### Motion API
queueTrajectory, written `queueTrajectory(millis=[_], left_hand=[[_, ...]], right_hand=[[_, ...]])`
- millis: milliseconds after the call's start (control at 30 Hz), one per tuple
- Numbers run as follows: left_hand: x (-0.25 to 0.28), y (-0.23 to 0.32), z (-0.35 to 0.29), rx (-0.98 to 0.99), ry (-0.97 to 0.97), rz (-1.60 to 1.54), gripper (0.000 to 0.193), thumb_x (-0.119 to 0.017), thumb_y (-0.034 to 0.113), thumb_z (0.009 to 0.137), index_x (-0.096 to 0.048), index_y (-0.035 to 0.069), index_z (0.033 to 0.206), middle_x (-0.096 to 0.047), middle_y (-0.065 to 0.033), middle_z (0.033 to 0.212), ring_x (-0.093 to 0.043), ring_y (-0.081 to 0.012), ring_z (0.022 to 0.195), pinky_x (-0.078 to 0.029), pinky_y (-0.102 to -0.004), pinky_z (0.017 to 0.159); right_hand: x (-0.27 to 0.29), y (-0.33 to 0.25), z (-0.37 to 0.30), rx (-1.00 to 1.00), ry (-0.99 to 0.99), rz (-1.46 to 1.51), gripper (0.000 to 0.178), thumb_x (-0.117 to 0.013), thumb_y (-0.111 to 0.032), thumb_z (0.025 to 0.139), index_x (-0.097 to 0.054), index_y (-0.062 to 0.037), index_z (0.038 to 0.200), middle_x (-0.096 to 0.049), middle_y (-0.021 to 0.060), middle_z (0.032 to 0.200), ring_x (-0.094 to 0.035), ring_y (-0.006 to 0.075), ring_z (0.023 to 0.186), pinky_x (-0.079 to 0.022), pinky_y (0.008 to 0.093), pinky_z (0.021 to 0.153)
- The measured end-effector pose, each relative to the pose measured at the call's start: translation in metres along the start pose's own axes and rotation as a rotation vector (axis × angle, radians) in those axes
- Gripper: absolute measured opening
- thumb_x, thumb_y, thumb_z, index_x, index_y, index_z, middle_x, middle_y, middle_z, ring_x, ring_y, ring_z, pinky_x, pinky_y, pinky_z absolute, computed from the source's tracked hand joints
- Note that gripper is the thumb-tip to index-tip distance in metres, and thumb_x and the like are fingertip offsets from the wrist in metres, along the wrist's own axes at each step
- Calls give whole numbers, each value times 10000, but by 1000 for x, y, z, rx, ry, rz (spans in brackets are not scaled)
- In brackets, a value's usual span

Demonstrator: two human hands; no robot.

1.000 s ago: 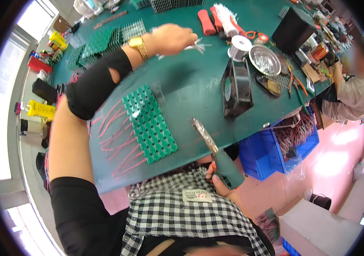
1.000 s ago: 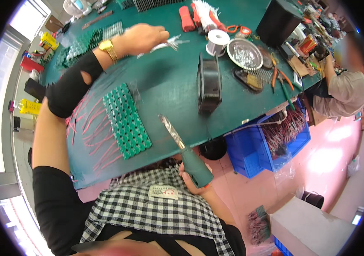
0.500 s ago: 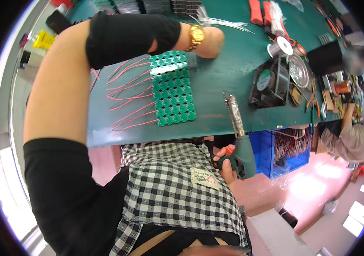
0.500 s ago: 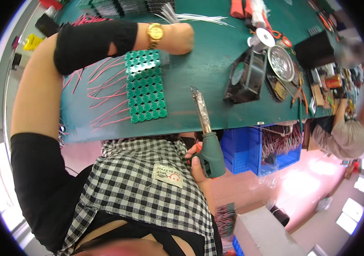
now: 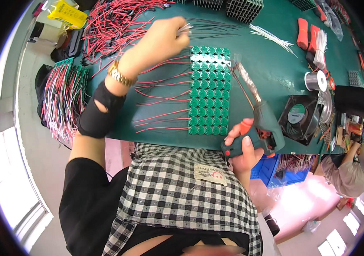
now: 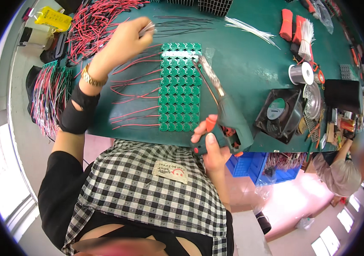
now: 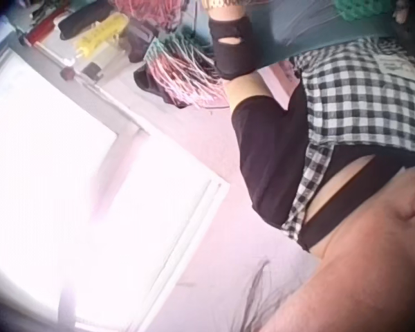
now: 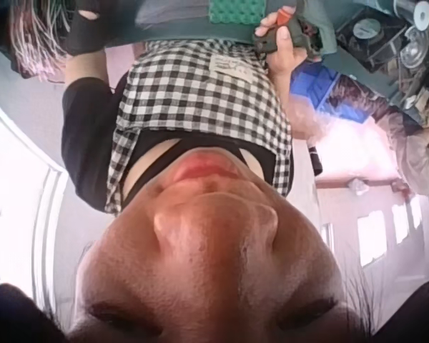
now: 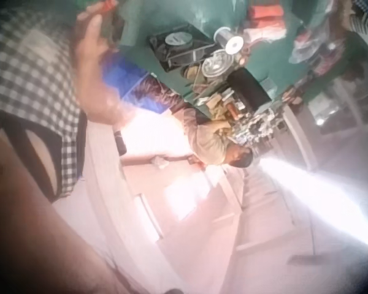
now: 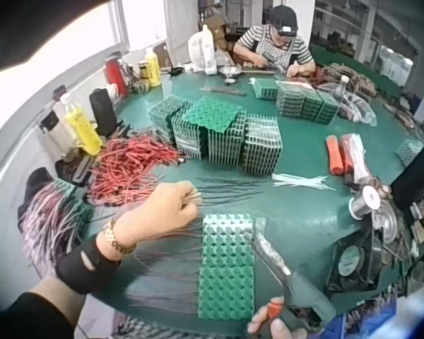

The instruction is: The person solders wires to LED components on a circuit board using a soldering iron.

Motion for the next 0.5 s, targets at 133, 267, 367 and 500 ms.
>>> queueTrajectory(millis=[133,267,367,500], left_hand=[[-27,-4,-28,85,-16,-70,123,-601,97,812,-621,9,896,-582,-93,716,-528,-152,615,-440,-281,590],[-27,-3,-34,0,15,-129,115,-637,70,803,-655,20,905,-612,-74,791,-568,-167,681,-451,-274,632],[-32,-1,-41,76,29,-253,98,-672,47,764,-654,15,855,-596,-59,755,-555,-152,657,-442,-269,610],[-36,-7,-48,161,47,-259,82,-677,55,726,-617,12,764,-545,-34,683,-465,-109,560,-390,-253,523]], right_hand=[[1,-3,20,9,-153,-58,426,-558,-134,827,-417,41,1189,-577,188,870,-569,184,608,-489,297,568],[-2,-2,29,-85,-181,-106,433,-567,-131,823,-427,43,1194,-585,187,877,-572,181,613,-481,296,587],[-14,-11,32,-189,-133,-182,431,-573,-138,816,-443,33,1190,-586,174,866,-564,175,618,-474,292,598],[-23,-20,31,-197,-145,-378,454,-592,-172,797,-456,13,1189,-586,156,858,-553,173,637,-460,290,591]])
Point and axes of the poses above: each hand's wrist, its own z-axis towards the middle knuckle, its own x-axis out of the back of the hand, y = z × x, the point moved 1 cm from there along z, towards the middle knuckle
